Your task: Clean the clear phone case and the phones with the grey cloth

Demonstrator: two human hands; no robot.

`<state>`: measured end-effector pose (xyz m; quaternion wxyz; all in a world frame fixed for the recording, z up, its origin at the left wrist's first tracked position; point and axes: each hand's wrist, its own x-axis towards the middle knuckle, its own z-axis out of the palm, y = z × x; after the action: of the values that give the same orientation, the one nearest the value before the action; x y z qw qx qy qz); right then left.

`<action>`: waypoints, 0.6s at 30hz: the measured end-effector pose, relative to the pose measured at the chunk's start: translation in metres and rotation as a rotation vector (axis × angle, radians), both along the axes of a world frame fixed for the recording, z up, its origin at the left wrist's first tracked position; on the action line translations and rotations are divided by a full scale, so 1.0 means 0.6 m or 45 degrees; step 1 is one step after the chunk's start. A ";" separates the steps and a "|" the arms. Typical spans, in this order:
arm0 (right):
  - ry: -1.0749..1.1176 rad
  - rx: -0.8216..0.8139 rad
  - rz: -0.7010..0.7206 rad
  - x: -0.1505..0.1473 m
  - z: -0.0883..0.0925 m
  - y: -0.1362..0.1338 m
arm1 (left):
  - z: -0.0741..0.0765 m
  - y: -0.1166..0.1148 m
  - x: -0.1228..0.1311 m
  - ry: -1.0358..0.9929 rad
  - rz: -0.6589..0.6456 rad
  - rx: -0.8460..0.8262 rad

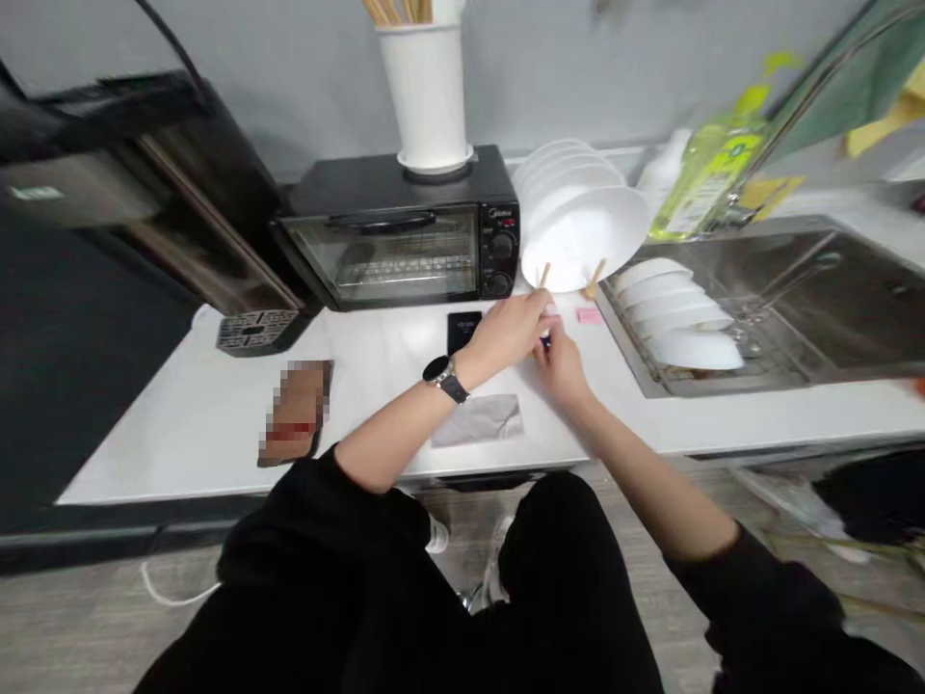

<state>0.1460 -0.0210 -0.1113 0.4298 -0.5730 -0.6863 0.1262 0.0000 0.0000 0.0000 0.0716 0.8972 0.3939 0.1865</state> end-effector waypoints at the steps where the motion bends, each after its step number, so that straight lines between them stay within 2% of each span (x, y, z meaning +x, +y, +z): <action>1: 0.007 -0.003 -0.007 -0.001 0.000 -0.001 | 0.003 -0.001 -0.001 -0.074 0.054 0.001; 3: 0.021 -0.009 -0.021 -0.002 0.000 -0.003 | 0.017 -0.001 -0.001 -0.226 0.117 0.024; 6: 0.039 -0.018 -0.045 -0.003 0.003 -0.007 | 0.063 0.011 0.008 -0.599 0.196 0.171; 8: 0.049 -0.020 -0.053 -0.004 0.005 -0.010 | 0.092 0.022 0.017 -0.692 0.069 0.225; 10: 0.061 -0.017 -0.054 -0.005 0.007 -0.011 | 0.099 0.030 0.021 -0.652 -0.054 0.140; 12: 0.073 -0.013 -0.050 -0.005 0.007 -0.012 | 0.078 0.036 0.014 -0.632 -0.071 0.006; 16: 0.081 -0.002 -0.028 -0.007 0.007 -0.011 | -0.004 0.053 -0.022 -0.710 0.127 -0.299; 18: 0.081 -0.005 -0.021 -0.007 0.008 -0.011 | -0.039 0.065 -0.035 -0.670 0.162 -0.391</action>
<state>0.1418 -0.0279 -0.1065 0.4513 -0.5751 -0.6673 0.1421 -0.0210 0.0391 -0.0235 0.2941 0.7702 0.4408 0.3549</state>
